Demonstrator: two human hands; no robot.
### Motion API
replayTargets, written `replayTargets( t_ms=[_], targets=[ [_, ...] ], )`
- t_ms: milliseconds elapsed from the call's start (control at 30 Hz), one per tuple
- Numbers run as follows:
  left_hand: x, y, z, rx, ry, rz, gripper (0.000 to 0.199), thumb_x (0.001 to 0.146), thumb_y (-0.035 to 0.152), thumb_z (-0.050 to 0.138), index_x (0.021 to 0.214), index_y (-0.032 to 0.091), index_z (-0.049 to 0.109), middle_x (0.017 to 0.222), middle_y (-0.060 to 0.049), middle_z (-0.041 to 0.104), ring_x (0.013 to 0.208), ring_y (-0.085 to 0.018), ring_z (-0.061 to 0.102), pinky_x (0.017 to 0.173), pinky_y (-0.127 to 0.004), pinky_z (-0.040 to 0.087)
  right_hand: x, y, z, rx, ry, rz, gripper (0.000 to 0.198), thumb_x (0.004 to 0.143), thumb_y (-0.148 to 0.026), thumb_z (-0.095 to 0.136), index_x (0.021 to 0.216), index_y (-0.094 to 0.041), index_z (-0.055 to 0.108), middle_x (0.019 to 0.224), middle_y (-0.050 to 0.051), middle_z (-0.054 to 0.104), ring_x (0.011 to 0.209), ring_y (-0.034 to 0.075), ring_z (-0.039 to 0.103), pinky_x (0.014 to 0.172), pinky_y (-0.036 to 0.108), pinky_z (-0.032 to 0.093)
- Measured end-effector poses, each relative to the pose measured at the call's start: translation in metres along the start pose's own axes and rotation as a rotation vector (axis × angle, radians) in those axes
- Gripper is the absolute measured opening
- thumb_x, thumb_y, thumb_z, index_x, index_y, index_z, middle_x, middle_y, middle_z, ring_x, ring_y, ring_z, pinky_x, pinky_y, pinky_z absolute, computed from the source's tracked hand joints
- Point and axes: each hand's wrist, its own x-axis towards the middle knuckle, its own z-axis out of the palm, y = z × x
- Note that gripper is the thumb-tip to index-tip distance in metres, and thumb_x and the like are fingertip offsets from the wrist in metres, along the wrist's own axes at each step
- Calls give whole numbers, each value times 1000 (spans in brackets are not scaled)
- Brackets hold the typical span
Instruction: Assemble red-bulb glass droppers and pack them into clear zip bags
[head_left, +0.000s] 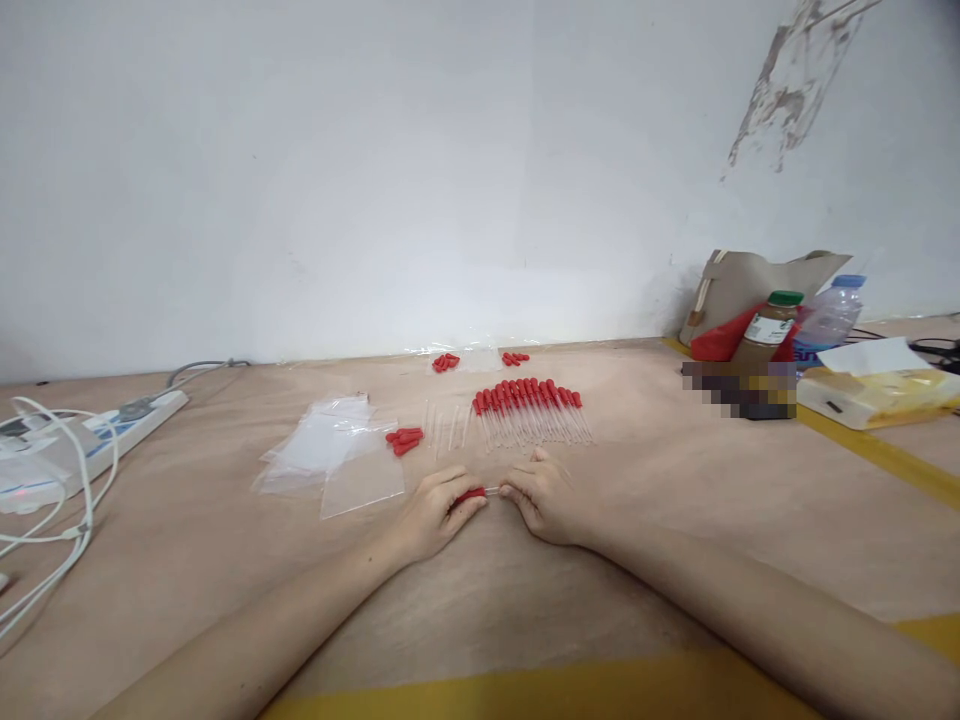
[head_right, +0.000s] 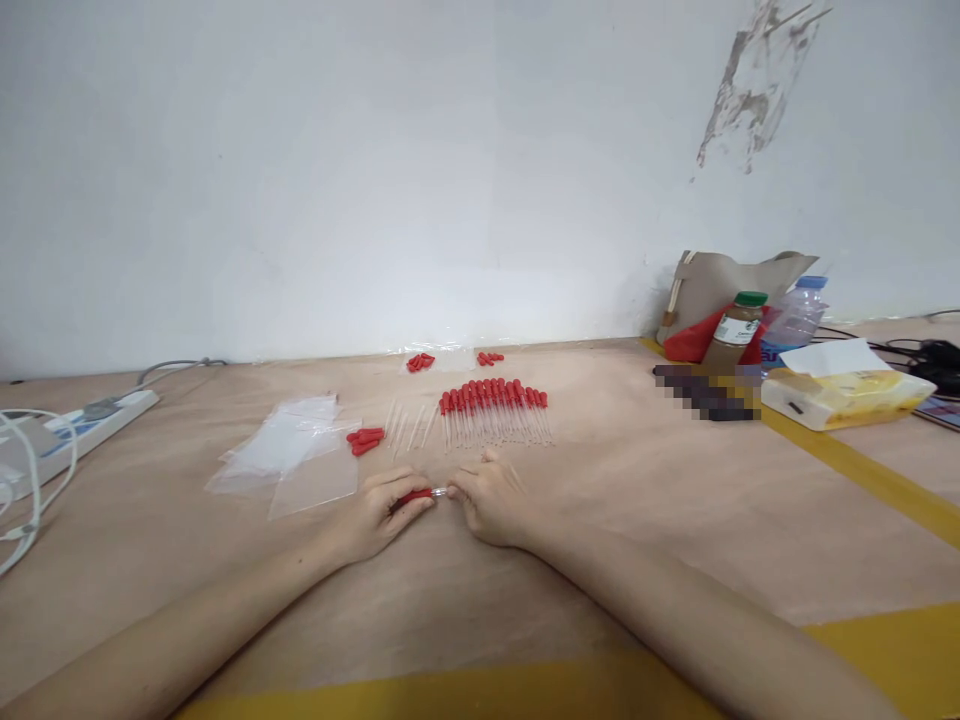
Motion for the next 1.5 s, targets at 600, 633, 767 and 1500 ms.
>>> replayTargets(
  t_ms=[600,633,767,1500],
  targets=[
    [10,-66,-42,244,429,-308,22,81,33,48,88,18,62,91,-6,60,90,-22,53,82,-34,41,28,20,-27,273,-157,591,26,77,-28,45,56,-16,54,52,-2,51,47,9,43,46,20,27],
    [10,-77,-47,216,453,-374,22,80,33,47,88,18,62,92,-6,60,90,-22,54,81,-34,41,35,21,-24,263,-144,629,28,76,-30,45,53,-16,53,50,-2,49,46,8,42,45,20,26],
    [2,-106,-51,146,479,-480,26,79,35,46,86,16,62,91,-6,62,81,-20,57,74,-32,45,64,17,-2,103,-93,741,30,74,-32,44,50,-16,53,52,2,52,51,12,48,47,22,29],
    [-1,-99,-34,87,371,-390,26,80,38,48,89,20,64,89,-3,62,71,-15,58,66,-26,47,104,10,25,-168,-106,747,37,81,-40,37,85,-15,64,83,13,65,80,25,61,65,34,43]
  ],
)
